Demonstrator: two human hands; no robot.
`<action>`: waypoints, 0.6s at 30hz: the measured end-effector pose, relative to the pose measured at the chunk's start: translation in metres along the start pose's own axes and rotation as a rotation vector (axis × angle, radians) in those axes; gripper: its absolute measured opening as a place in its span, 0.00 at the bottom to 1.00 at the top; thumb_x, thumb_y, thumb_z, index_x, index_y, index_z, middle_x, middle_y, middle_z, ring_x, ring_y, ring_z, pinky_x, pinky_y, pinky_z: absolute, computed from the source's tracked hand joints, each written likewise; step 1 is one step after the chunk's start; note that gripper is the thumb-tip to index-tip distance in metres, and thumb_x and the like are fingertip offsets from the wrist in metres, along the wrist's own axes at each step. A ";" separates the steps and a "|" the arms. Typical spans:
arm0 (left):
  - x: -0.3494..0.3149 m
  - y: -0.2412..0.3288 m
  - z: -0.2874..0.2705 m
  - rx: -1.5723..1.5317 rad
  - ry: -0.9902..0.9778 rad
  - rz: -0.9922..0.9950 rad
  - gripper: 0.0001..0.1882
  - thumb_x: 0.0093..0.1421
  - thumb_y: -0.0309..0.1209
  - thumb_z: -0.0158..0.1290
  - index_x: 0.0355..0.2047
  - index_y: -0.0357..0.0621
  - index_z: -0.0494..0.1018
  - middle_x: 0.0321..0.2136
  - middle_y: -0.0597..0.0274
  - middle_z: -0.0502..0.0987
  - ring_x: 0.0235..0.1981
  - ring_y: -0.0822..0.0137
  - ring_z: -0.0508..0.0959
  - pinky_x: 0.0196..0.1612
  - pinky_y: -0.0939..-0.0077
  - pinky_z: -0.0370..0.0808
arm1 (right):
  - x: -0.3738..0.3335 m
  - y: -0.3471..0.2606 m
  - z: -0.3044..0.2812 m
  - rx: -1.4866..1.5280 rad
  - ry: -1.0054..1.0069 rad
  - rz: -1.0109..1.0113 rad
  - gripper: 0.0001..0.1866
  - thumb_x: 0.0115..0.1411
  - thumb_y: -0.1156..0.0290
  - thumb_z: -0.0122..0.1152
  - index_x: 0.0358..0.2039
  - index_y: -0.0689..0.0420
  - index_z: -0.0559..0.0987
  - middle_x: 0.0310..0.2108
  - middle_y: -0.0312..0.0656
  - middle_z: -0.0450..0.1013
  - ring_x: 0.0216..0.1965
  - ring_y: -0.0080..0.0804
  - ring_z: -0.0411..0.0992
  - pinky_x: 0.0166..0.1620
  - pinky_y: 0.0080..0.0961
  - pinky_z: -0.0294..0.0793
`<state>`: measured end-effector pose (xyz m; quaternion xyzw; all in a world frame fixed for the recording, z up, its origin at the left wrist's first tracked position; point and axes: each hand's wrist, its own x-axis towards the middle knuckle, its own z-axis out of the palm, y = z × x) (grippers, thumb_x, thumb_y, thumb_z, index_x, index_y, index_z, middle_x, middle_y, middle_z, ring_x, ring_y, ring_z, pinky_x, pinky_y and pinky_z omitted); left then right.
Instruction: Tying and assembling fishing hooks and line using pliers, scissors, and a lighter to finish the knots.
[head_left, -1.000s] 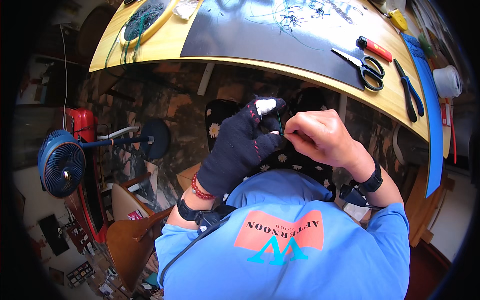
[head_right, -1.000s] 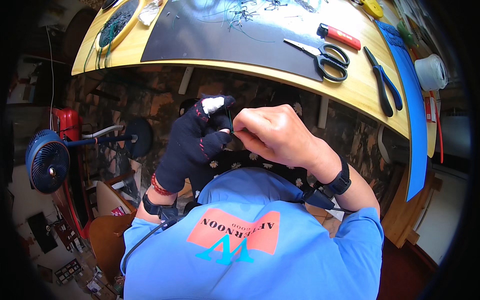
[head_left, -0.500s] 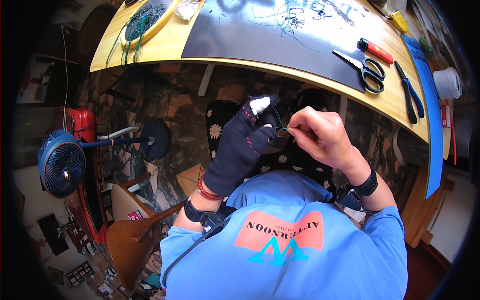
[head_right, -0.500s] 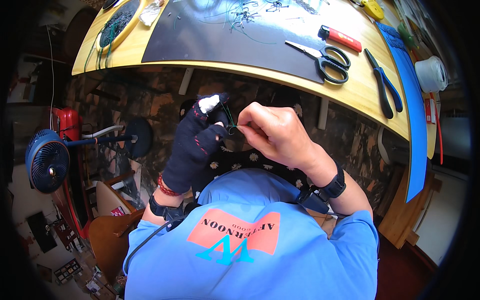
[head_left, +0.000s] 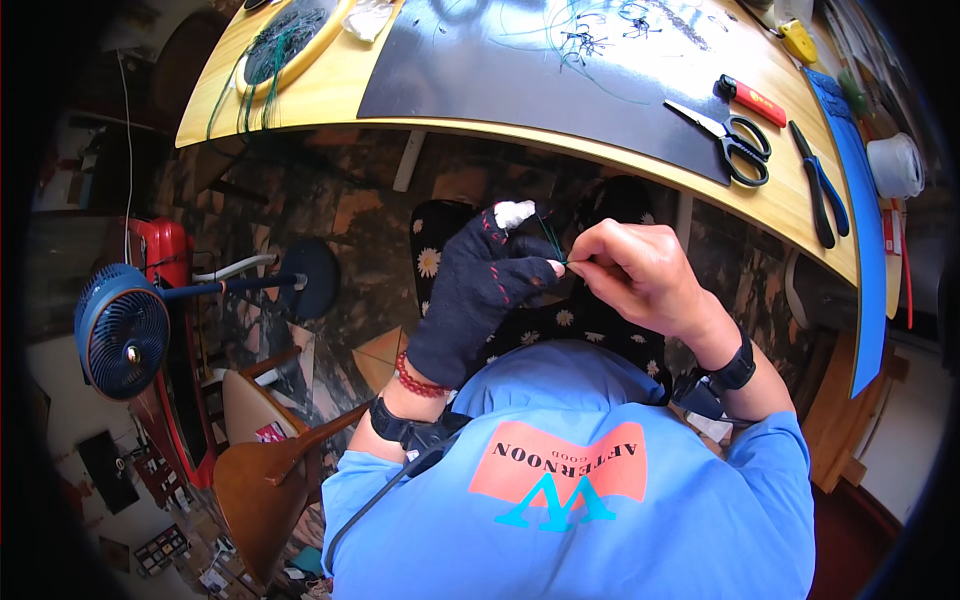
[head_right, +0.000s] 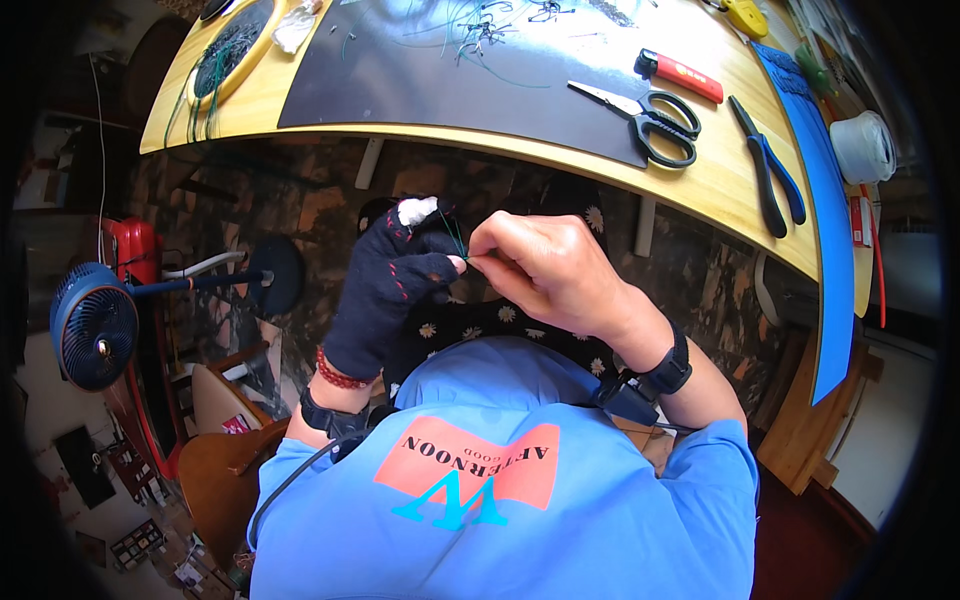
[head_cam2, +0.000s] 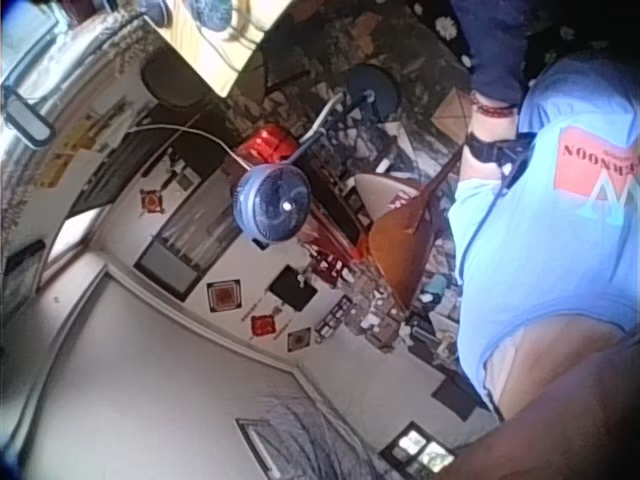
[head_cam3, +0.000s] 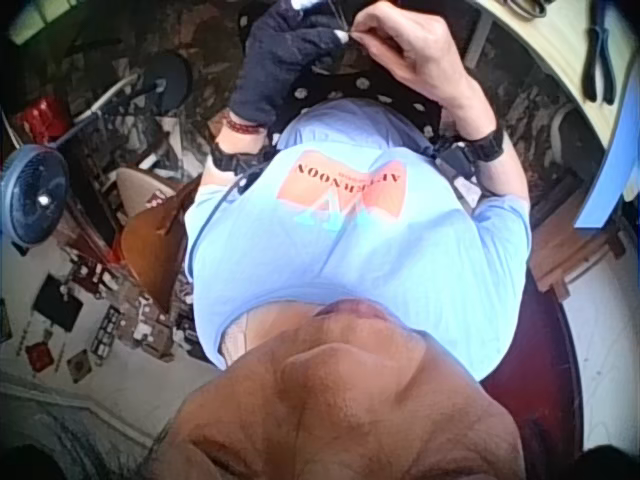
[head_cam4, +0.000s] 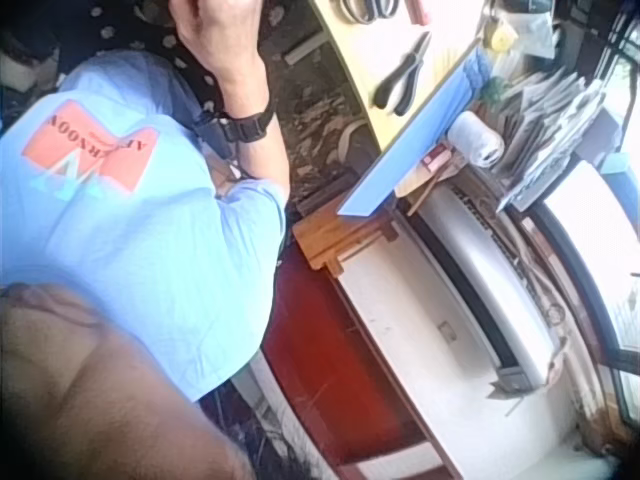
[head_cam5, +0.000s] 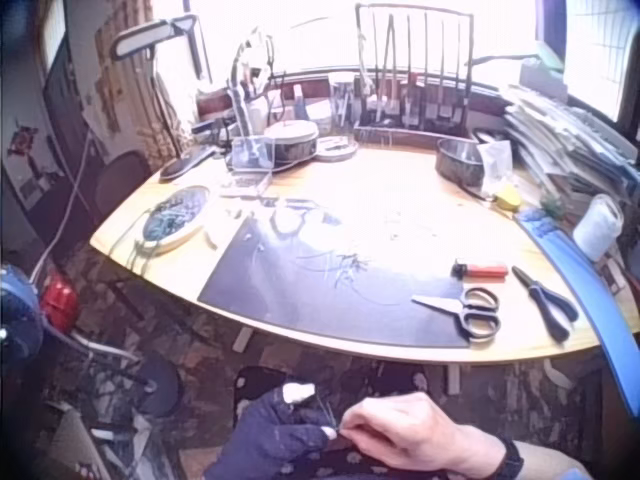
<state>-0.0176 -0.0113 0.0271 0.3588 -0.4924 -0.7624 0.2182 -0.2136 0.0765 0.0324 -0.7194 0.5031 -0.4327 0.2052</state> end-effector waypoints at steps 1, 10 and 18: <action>-0.001 -0.002 0.001 -0.027 0.020 0.012 0.27 0.53 0.18 0.64 0.54 0.41 0.71 0.35 0.65 0.78 0.35 0.77 0.77 0.37 0.80 0.77 | 0.000 -0.001 0.002 0.000 0.000 -0.002 0.09 0.54 0.82 0.65 0.33 0.59 0.73 0.23 0.42 0.72 0.23 0.38 0.74 0.26 0.31 0.71; 0.011 -0.029 -0.010 0.170 0.061 0.369 0.23 0.54 0.20 0.63 0.49 0.40 0.69 0.36 0.63 0.77 0.37 0.74 0.77 0.41 0.78 0.77 | -0.006 -0.002 0.022 0.014 0.103 0.178 0.08 0.58 0.80 0.64 0.34 0.59 0.73 0.19 0.43 0.69 0.19 0.38 0.71 0.24 0.27 0.68; 0.012 -0.022 -0.026 0.045 0.268 0.418 0.22 0.53 0.15 0.60 0.46 0.40 0.68 0.35 0.60 0.76 0.35 0.72 0.78 0.42 0.75 0.78 | -0.006 -0.009 -0.004 -0.103 0.302 0.259 0.06 0.59 0.83 0.62 0.31 0.60 0.74 0.17 0.41 0.65 0.16 0.26 0.64 0.22 0.20 0.64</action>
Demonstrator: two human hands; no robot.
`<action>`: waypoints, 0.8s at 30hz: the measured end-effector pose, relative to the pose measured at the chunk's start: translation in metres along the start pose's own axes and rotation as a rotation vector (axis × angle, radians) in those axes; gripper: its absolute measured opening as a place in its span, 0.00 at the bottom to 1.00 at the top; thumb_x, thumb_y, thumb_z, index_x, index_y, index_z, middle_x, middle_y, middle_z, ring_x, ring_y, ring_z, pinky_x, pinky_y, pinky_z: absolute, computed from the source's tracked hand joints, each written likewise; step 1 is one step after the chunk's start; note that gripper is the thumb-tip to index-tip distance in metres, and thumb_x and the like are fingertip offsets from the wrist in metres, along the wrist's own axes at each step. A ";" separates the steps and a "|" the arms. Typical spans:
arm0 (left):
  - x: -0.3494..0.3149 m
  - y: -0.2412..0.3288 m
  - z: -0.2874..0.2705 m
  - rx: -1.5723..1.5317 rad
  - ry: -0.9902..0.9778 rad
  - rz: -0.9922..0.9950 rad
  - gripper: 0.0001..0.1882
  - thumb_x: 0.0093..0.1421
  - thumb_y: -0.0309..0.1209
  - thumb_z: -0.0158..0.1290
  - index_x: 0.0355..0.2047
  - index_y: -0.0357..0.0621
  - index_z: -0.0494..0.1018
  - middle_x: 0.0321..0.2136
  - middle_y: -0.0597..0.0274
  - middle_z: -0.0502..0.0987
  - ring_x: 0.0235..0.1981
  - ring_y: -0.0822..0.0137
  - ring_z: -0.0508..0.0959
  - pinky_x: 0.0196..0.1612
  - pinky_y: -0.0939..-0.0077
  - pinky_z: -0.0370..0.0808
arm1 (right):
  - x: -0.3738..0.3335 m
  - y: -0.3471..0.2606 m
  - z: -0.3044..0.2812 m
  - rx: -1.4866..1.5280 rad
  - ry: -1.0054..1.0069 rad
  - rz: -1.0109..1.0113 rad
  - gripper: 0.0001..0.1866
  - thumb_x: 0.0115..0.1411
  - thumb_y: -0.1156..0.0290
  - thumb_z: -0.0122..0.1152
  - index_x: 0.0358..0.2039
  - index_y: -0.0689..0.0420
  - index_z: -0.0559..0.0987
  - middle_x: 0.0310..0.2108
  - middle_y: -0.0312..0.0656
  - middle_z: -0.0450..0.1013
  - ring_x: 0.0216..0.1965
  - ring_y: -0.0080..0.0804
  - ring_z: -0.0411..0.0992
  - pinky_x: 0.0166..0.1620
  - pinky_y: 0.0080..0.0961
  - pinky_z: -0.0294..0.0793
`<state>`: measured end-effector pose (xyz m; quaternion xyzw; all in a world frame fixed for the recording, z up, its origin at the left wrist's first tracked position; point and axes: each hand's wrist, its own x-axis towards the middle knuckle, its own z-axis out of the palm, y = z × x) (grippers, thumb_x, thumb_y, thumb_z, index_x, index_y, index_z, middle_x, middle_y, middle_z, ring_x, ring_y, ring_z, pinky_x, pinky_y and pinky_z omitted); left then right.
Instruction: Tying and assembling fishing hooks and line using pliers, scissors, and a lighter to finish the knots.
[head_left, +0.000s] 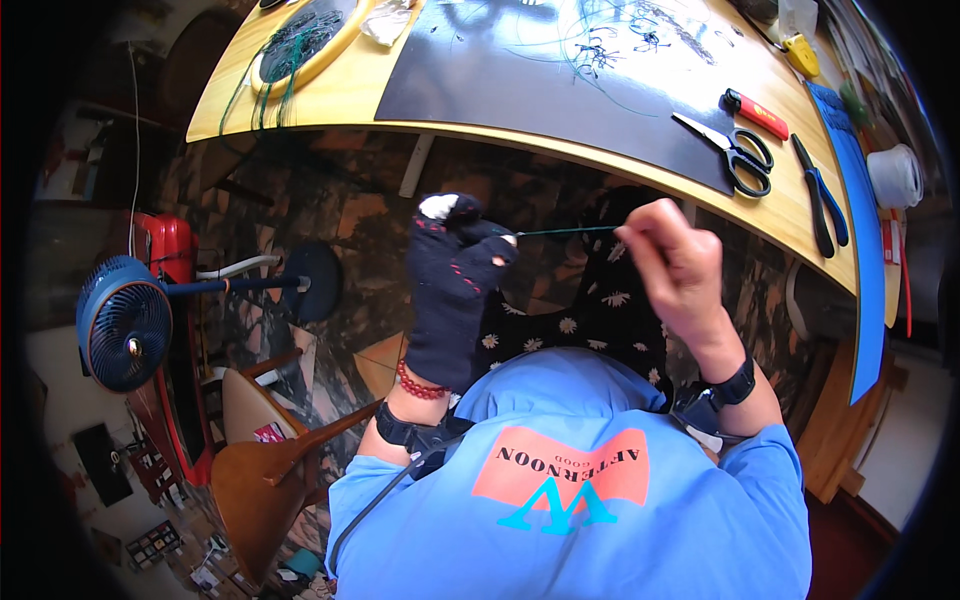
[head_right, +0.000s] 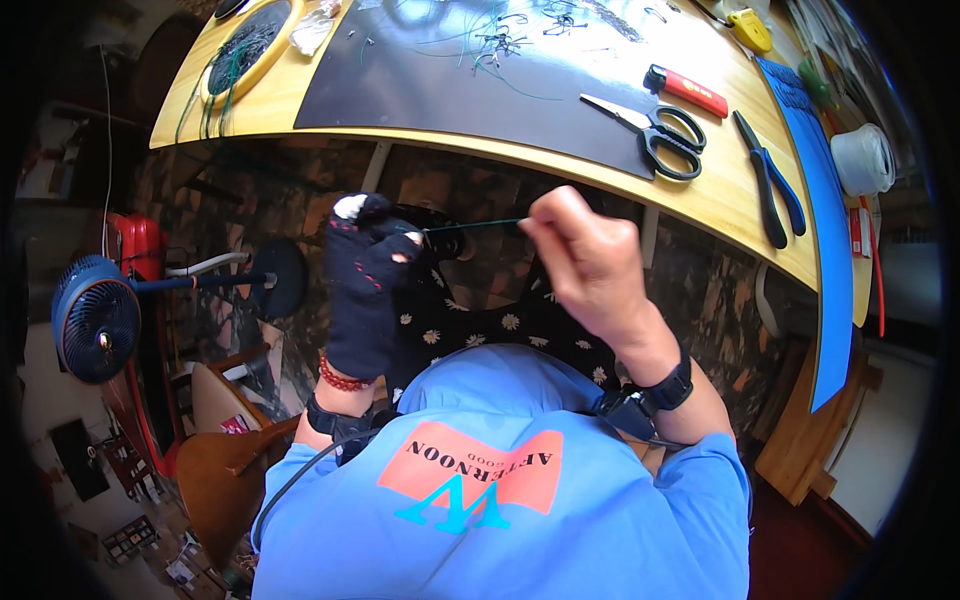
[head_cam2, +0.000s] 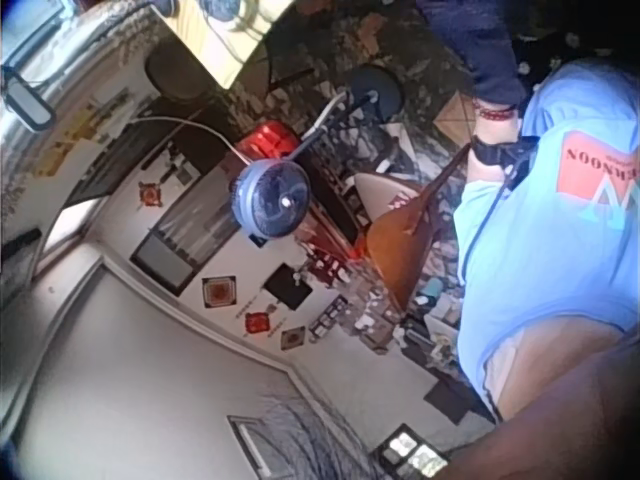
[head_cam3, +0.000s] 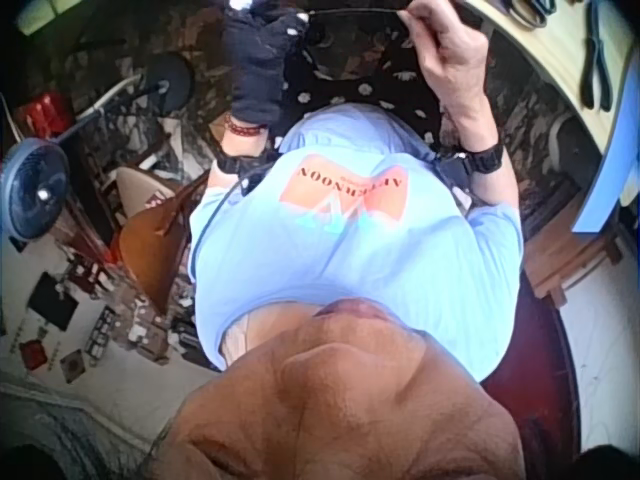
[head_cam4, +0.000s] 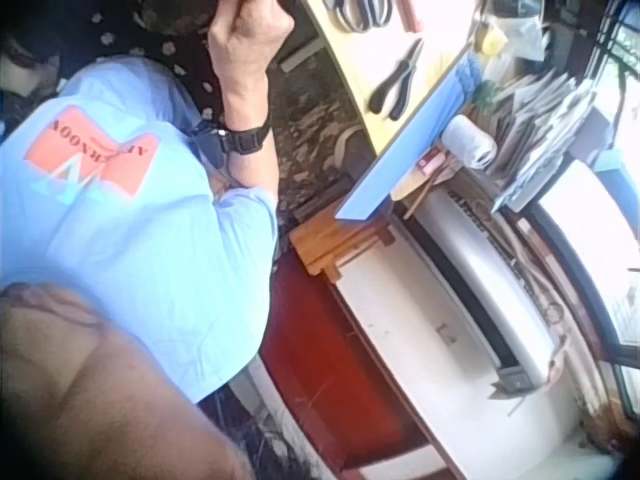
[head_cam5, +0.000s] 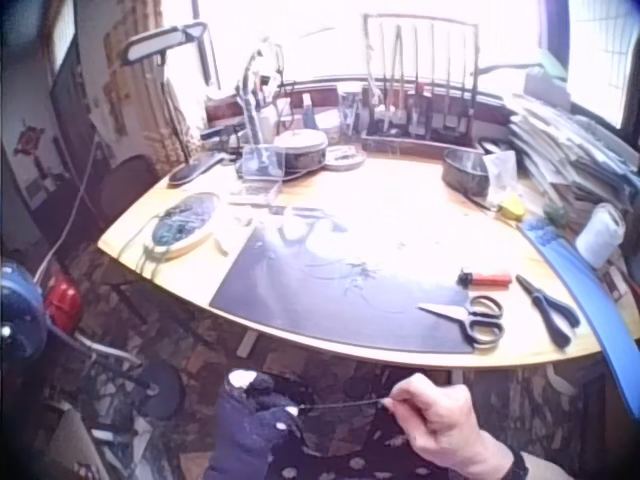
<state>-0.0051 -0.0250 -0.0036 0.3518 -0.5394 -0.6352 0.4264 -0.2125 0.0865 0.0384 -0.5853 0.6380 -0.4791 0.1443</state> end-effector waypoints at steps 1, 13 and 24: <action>0.001 0.003 -0.005 -0.058 0.048 -0.002 0.22 0.52 0.14 0.59 0.46 0.39 0.67 0.34 0.60 0.75 0.35 0.71 0.78 0.42 0.75 0.78 | -0.002 0.002 -0.005 -0.037 0.050 0.014 0.06 0.60 0.84 0.62 0.31 0.60 0.74 0.16 0.40 0.64 0.16 0.24 0.63 0.22 0.19 0.63; -0.004 0.005 -0.001 0.095 -0.035 0.090 0.22 0.53 0.17 0.62 0.47 0.39 0.68 0.35 0.61 0.77 0.36 0.71 0.79 0.43 0.76 0.77 | -0.014 0.013 -0.005 -0.219 0.058 0.031 0.08 0.57 0.79 0.66 0.39 0.58 0.81 0.33 0.46 0.77 0.26 0.37 0.75 0.31 0.26 0.75; -0.016 0.013 0.015 0.178 -0.068 0.143 0.22 0.55 0.18 0.62 0.49 0.39 0.69 0.38 0.61 0.77 0.39 0.71 0.79 0.43 0.77 0.77 | -0.006 -0.020 0.047 0.466 -0.089 0.348 0.07 0.61 0.80 0.64 0.39 0.62 0.79 0.24 0.35 0.74 0.21 0.13 0.71 0.24 0.16 0.66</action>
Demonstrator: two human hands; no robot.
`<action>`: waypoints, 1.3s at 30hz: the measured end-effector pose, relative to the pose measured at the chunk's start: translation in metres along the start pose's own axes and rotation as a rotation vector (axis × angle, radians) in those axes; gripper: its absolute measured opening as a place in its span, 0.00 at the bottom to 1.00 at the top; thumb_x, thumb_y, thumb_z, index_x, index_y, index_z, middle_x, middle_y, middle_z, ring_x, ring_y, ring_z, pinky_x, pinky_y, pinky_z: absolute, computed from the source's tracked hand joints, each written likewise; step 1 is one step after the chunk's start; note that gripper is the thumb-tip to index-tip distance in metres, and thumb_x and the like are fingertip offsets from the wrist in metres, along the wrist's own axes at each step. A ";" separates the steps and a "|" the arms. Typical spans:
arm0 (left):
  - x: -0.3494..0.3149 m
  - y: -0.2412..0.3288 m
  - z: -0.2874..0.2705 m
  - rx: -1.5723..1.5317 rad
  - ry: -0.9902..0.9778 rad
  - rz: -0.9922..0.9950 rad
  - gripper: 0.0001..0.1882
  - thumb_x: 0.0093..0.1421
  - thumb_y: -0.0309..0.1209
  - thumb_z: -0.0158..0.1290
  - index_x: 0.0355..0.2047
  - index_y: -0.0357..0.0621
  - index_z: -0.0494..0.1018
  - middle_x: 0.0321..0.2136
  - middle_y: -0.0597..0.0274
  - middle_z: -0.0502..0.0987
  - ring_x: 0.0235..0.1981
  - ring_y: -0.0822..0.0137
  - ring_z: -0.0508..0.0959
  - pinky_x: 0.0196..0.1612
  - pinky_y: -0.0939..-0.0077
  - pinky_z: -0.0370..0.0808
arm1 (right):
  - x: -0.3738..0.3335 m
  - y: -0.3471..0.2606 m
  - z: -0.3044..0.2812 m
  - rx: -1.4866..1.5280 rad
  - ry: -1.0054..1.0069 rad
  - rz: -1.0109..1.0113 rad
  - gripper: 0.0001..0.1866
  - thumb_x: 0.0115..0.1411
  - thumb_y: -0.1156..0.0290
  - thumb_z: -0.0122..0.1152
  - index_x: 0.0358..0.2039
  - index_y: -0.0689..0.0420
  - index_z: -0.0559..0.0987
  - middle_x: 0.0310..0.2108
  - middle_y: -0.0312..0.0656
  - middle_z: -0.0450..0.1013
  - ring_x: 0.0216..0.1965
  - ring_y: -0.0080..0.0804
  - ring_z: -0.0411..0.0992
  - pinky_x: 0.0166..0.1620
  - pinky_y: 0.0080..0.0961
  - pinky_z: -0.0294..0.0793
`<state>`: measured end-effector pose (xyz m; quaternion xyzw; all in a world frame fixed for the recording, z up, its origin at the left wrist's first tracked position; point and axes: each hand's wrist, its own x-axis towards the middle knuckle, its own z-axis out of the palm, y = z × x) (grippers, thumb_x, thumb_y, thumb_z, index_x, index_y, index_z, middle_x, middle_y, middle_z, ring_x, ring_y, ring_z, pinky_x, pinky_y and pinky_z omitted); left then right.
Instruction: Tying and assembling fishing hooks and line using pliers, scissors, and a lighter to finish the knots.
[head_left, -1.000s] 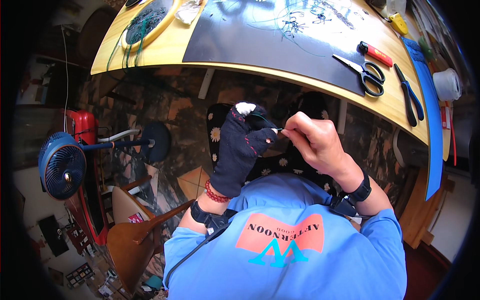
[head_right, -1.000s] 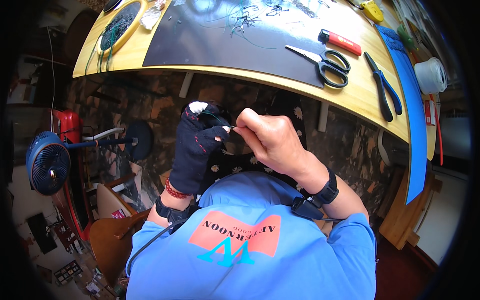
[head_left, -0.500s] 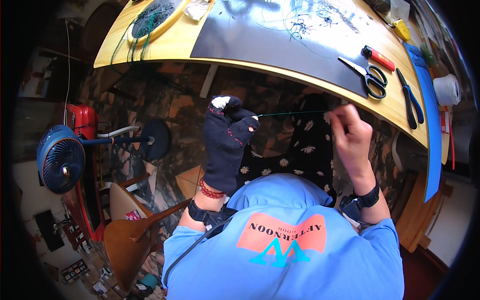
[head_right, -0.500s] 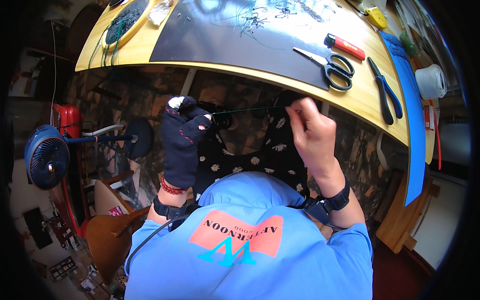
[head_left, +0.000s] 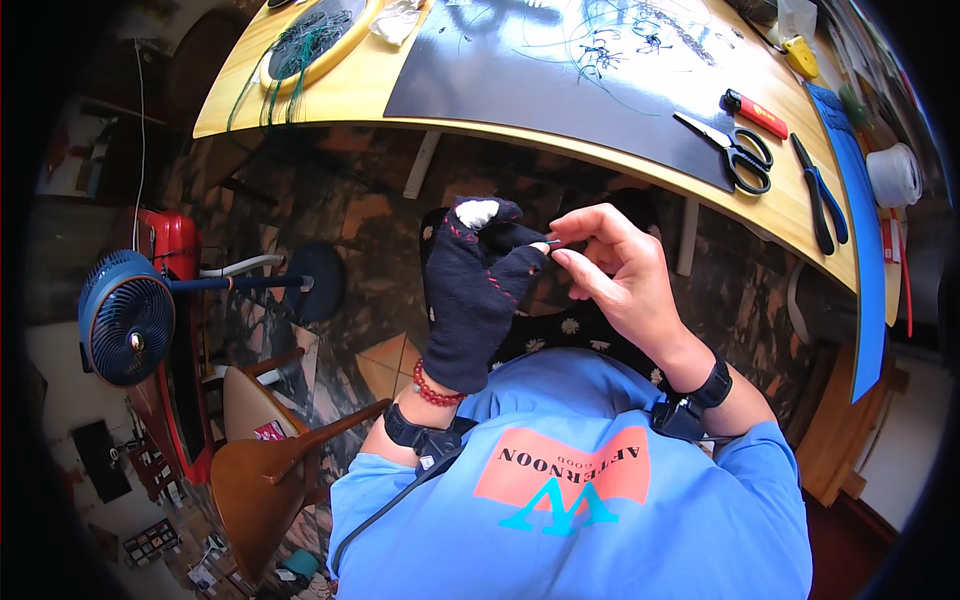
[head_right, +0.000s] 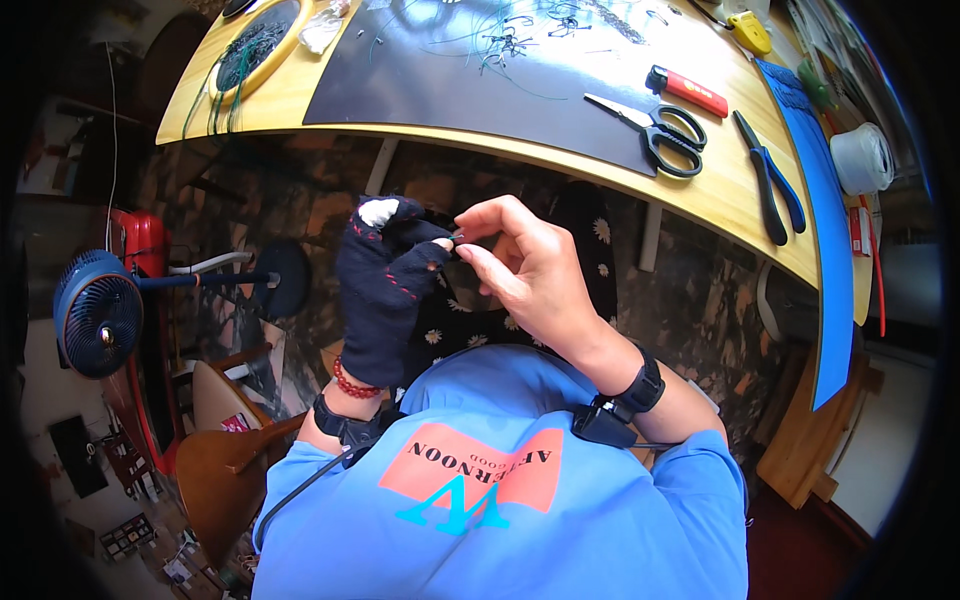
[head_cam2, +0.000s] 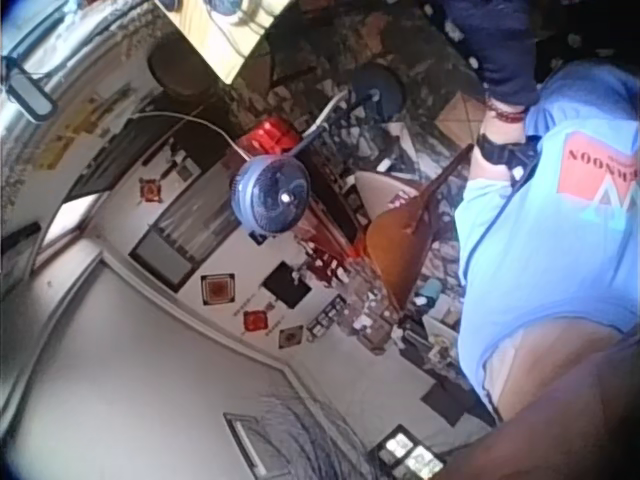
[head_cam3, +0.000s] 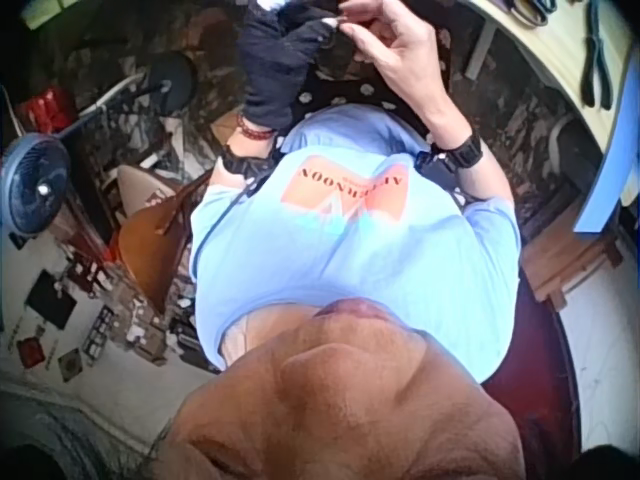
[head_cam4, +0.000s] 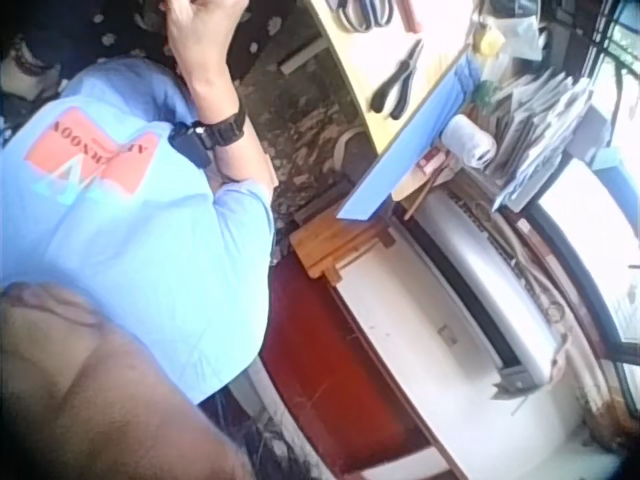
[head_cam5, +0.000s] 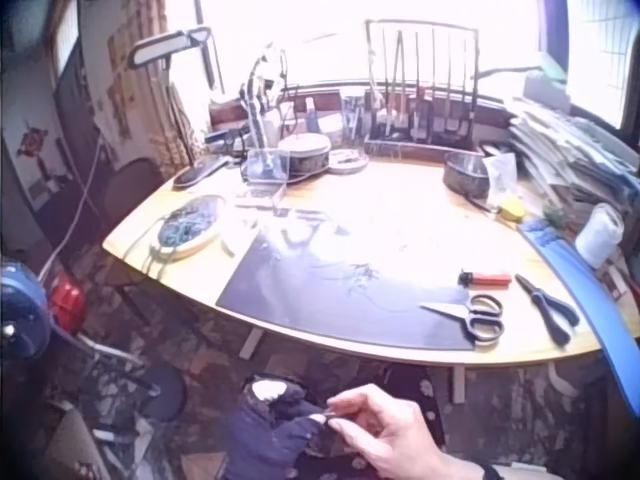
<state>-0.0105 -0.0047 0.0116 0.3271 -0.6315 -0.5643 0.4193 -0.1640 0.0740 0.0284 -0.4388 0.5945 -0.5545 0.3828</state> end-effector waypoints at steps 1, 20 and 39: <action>-0.001 -0.001 0.001 -0.013 -0.008 0.002 0.22 0.56 0.17 0.62 0.49 0.39 0.69 0.38 0.62 0.77 0.39 0.71 0.79 0.43 0.78 0.77 | 0.001 0.005 0.003 0.091 0.038 -0.017 0.05 0.61 0.80 0.64 0.38 0.62 0.78 0.22 0.34 0.74 0.22 0.14 0.72 0.25 0.16 0.68; -0.001 -0.003 0.002 0.037 -0.120 -0.037 0.20 0.56 0.21 0.63 0.49 0.39 0.72 0.41 0.62 0.76 0.38 0.72 0.79 0.40 0.77 0.79 | 0.004 0.014 -0.012 -0.312 0.036 -0.281 0.04 0.58 0.81 0.63 0.32 0.60 0.76 0.22 0.43 0.72 0.21 0.33 0.71 0.26 0.27 0.68; -0.001 0.001 0.000 0.211 -0.097 0.152 0.15 0.52 0.21 0.62 0.41 0.40 0.74 0.38 0.58 0.77 0.37 0.65 0.79 0.43 0.74 0.76 | 0.014 0.019 -0.027 0.762 -0.228 0.214 0.09 0.70 0.65 0.55 0.39 0.58 0.76 0.24 0.34 0.72 0.30 0.24 0.75 0.34 0.19 0.74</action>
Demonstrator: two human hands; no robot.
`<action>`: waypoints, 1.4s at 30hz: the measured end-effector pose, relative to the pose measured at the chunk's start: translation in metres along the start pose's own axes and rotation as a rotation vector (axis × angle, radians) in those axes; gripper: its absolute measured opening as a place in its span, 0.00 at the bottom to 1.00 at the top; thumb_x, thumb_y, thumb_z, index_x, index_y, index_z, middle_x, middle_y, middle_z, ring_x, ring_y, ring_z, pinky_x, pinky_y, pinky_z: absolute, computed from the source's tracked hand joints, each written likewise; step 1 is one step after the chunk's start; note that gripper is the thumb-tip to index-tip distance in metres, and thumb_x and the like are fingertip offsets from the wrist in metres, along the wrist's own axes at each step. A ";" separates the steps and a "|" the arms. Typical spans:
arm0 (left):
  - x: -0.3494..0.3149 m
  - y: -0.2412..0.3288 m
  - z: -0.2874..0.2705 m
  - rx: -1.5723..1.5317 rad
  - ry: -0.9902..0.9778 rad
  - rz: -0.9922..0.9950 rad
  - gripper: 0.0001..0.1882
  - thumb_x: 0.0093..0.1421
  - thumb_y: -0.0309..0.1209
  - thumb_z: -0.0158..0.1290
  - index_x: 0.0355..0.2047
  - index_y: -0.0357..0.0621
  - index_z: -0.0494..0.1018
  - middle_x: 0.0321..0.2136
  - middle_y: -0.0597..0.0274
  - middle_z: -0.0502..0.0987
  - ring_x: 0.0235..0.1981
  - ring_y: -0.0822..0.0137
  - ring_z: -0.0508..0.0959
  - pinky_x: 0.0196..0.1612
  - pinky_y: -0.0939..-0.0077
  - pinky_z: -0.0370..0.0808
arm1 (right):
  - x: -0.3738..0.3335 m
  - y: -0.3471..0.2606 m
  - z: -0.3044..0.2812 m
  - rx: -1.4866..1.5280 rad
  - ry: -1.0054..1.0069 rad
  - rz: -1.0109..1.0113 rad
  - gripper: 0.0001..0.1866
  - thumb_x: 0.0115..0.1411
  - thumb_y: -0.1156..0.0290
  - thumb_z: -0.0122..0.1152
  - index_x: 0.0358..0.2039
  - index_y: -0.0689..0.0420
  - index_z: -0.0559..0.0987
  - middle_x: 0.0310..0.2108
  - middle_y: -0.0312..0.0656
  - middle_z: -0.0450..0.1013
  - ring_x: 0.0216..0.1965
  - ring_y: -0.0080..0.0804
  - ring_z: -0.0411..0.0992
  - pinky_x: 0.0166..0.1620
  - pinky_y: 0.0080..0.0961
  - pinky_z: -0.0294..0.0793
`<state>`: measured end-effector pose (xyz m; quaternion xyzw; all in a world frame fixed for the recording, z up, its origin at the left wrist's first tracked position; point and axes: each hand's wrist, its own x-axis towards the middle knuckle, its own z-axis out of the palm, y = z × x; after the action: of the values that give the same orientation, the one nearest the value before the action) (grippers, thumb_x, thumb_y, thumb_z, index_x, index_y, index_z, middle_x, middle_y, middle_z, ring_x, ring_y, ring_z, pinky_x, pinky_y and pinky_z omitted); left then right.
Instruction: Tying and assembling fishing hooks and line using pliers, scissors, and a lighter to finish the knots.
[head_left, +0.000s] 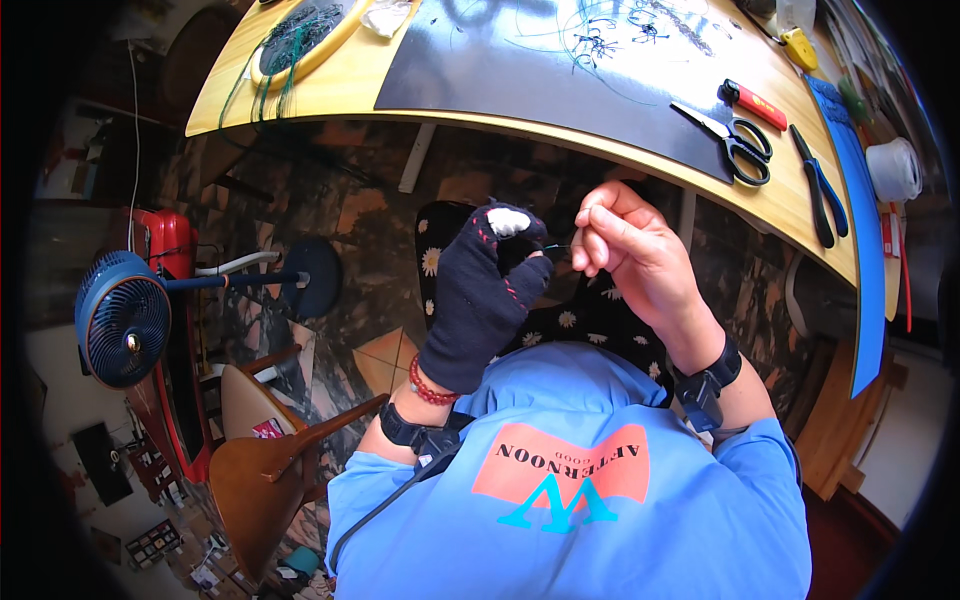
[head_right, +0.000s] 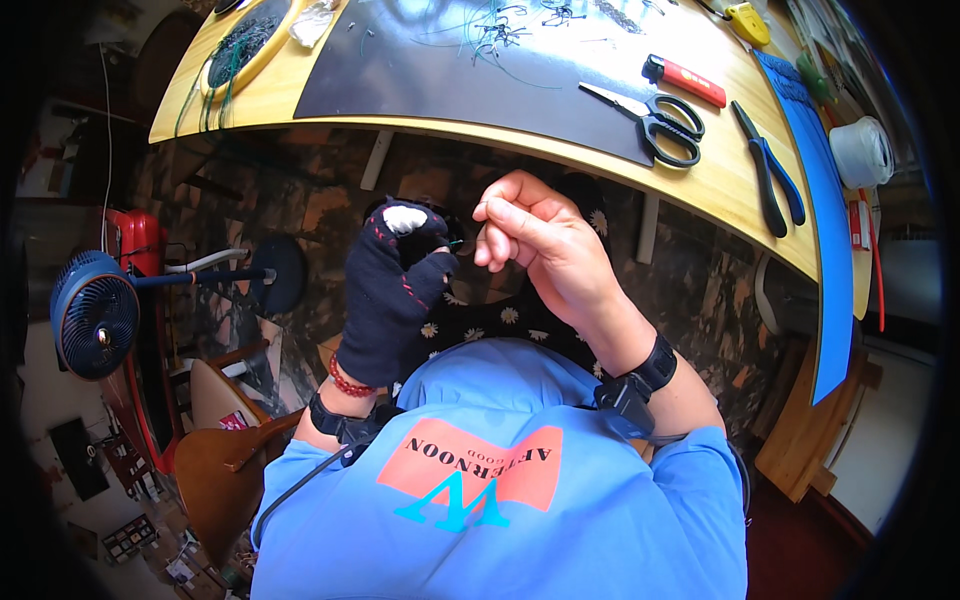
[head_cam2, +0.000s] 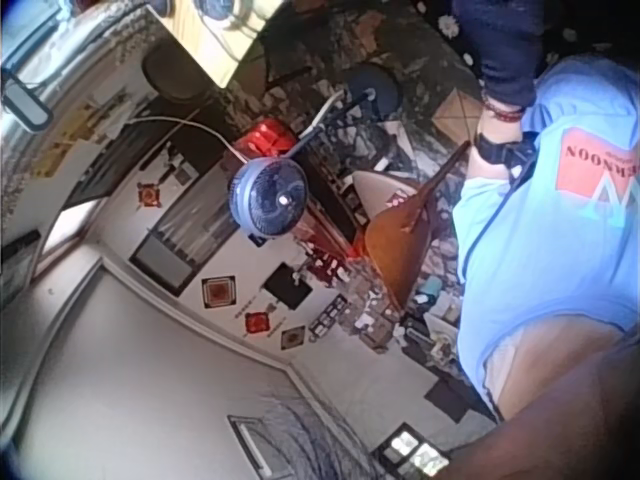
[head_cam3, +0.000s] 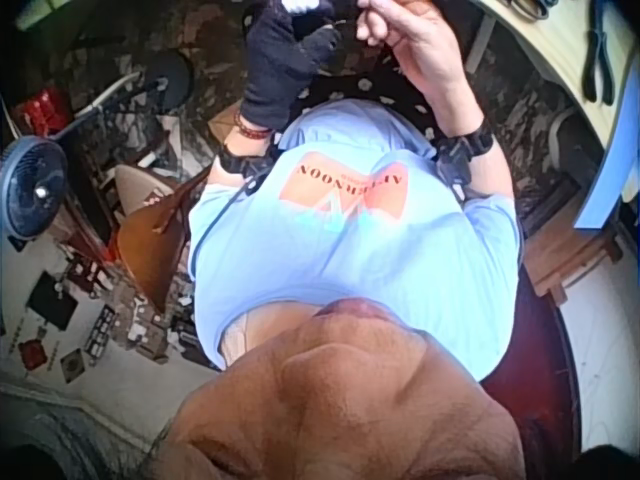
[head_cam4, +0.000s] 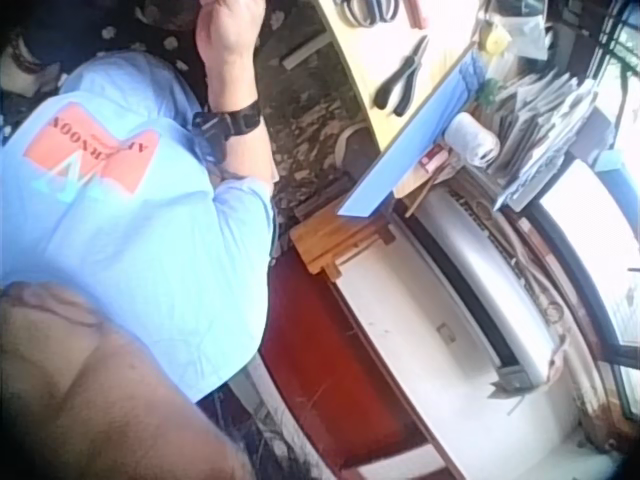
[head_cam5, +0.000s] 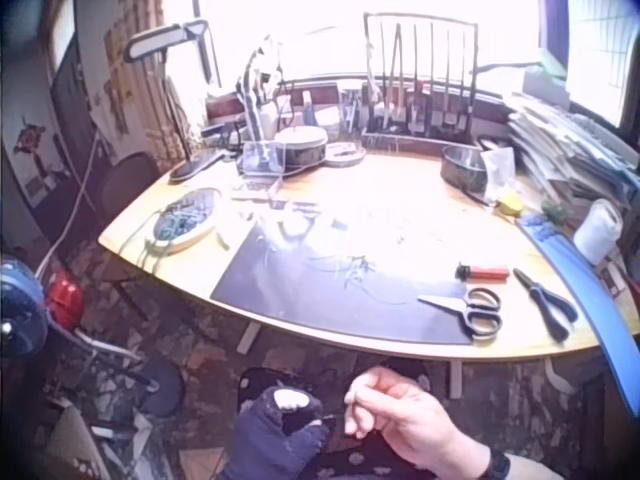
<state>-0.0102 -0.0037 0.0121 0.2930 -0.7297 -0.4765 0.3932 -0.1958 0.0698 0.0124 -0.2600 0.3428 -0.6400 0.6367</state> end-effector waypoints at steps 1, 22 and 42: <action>-0.001 0.002 0.000 0.016 -0.014 -0.013 0.13 0.52 0.20 0.61 0.39 0.40 0.75 0.36 0.58 0.77 0.36 0.65 0.79 0.42 0.74 0.76 | 0.001 0.000 -0.001 0.000 0.002 0.000 0.09 0.70 0.65 0.55 0.39 0.58 0.76 0.24 0.34 0.72 0.30 0.24 0.75 0.34 0.19 0.74; -0.005 -0.016 -0.006 0.117 0.212 0.073 0.13 0.55 0.21 0.62 0.39 0.41 0.73 0.34 0.62 0.77 0.33 0.70 0.79 0.40 0.77 0.77 | -0.004 0.007 -0.011 -0.759 0.503 -0.241 0.16 0.60 0.78 0.64 0.49 0.63 0.74 0.31 0.40 0.76 0.27 0.22 0.77 0.28 0.17 0.74; 0.004 0.000 -0.002 0.362 0.076 0.314 0.11 0.56 0.22 0.62 0.41 0.42 0.77 0.36 0.57 0.81 0.36 0.58 0.82 0.39 0.71 0.79 | 0.000 0.002 0.015 -1.124 0.086 -0.293 0.06 0.55 0.75 0.68 0.31 0.61 0.79 0.27 0.36 0.72 0.25 0.22 0.71 0.26 0.20 0.69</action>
<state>-0.0099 -0.0078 0.0134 0.2595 -0.8244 -0.2596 0.4308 -0.1833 0.0685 0.0202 -0.5763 0.6159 -0.4514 0.2913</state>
